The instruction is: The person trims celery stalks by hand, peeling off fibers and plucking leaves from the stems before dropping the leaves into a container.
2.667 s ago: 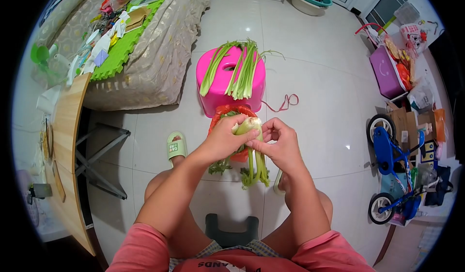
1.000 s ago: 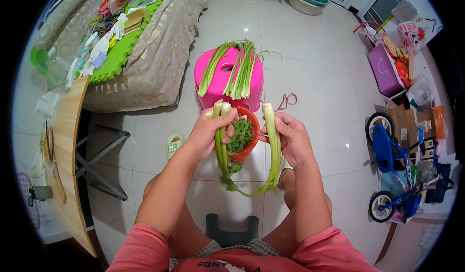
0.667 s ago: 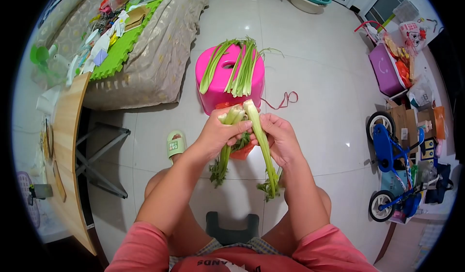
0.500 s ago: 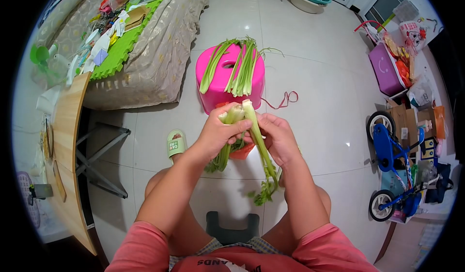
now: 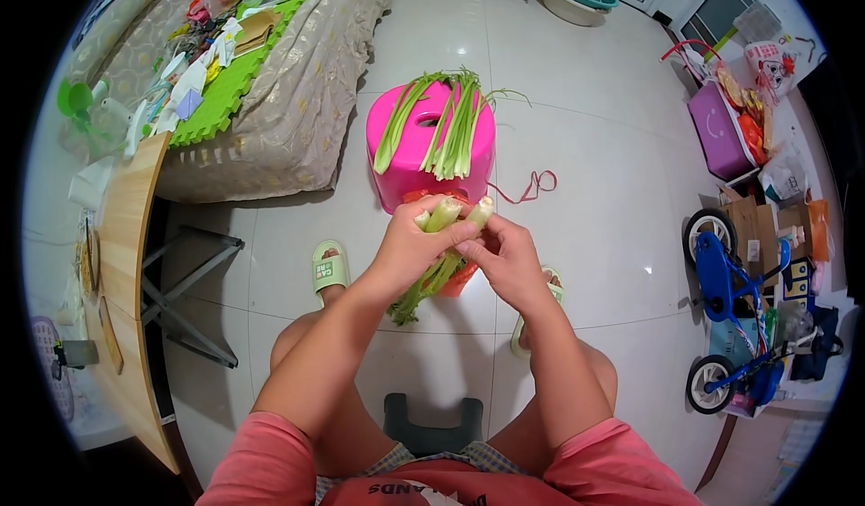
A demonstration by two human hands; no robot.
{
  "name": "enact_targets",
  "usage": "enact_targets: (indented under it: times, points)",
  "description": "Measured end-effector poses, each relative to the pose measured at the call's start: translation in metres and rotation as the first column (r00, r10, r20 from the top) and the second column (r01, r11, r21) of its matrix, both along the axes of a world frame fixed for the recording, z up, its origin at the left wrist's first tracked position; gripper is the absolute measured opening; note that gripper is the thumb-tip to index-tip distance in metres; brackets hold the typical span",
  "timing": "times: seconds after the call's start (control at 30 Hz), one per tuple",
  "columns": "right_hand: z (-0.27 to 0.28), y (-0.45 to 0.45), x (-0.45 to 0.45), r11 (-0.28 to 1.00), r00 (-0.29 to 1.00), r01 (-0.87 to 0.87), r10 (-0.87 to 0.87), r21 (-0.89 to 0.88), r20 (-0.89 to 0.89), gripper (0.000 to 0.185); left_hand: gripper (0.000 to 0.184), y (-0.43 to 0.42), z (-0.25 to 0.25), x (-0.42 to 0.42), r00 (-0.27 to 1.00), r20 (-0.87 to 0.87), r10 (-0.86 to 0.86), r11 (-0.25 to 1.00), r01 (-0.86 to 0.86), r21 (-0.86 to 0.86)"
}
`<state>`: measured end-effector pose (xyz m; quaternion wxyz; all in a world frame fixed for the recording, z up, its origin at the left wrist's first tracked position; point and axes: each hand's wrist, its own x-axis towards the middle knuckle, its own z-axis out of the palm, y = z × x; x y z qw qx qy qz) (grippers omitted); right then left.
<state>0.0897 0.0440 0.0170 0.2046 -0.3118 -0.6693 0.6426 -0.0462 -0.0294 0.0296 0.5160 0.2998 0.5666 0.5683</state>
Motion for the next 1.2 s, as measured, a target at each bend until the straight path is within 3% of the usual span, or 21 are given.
enact_targets:
  times: [0.17,0.27,0.4,0.47,0.53,0.67,0.8,0.87,0.97,1.07,1.1,1.2]
  points:
    - [0.005,0.001,0.002,0.996,0.99,0.082,-0.086,-0.042,-0.114,0.023,0.019,0.002,0.002,-0.006,0.996,-0.083,-0.045,0.998,0.048,0.041]
    - [-0.01,0.004,0.003,0.984,0.967,0.148,-0.166,-0.101,-0.195,0.025,0.02,-0.001,0.007,-0.005,0.982,-0.149,-0.115,0.992,0.106,-0.065]
    - [-0.005,0.006,0.004,0.983,0.974,0.147,-0.164,-0.115,-0.155,0.023,0.015,-0.001,-0.006,-0.004,0.956,-0.253,-0.147,0.989,0.139,-0.051]
    - [-0.002,0.007,0.005,0.991,0.992,0.117,-0.114,0.061,-0.06,0.023,0.013,-0.001,-0.011,-0.005,0.937,-0.32,-0.137,0.99,0.139,-0.017]
    - [0.005,0.006,0.006,0.99,0.991,0.135,-0.133,0.049,-0.031,0.024,0.009,-0.001,-0.013,-0.005,0.921,-0.374,-0.107,0.994,0.106,-0.024]
    - [0.003,0.009,0.008,0.988,0.988,0.148,-0.149,-0.039,-0.033,0.027,0.008,-0.002,-0.009,-0.005,0.93,-0.359,-0.074,0.995,0.09,0.028]
    - [0.011,0.006,0.006,0.972,0.982,0.104,-0.133,-0.21,-0.134,0.025,0.011,-0.002,-0.007,-0.008,0.985,-0.129,-0.116,0.993,0.116,-0.007]
    - [0.023,0.004,0.004,0.916,0.955,0.137,-0.223,-0.378,-0.195,0.025,0.01,-0.003,-0.007,-0.009,0.991,-0.051,-0.125,0.992,0.125,-0.008]
    - [0.016,0.007,0.008,0.947,0.941,0.046,-0.148,-0.318,-0.303,0.029,0.012,-0.003,-0.007,-0.009,0.966,0.152,-0.207,0.978,0.206,0.022]
    - [0.016,0.012,0.013,0.931,0.947,-0.05,-0.07,-0.361,-0.313,0.025,0.016,-0.004,-0.008,-0.004,0.978,0.108,-0.176,0.983,0.18,-0.033]
    - [0.017,0.012,0.013,0.932,0.947,-0.048,-0.072,-0.36,-0.313,0.025,0.019,-0.003,-0.006,-0.003,0.994,0.004,-0.11,0.994,0.11,-0.02]
    - [0.017,0.01,0.012,0.966,0.954,0.04,-0.113,-0.255,-0.277,0.018,0.02,0.001,0.001,-0.002,0.999,-0.042,0.014,1.0,-0.013,0.024]
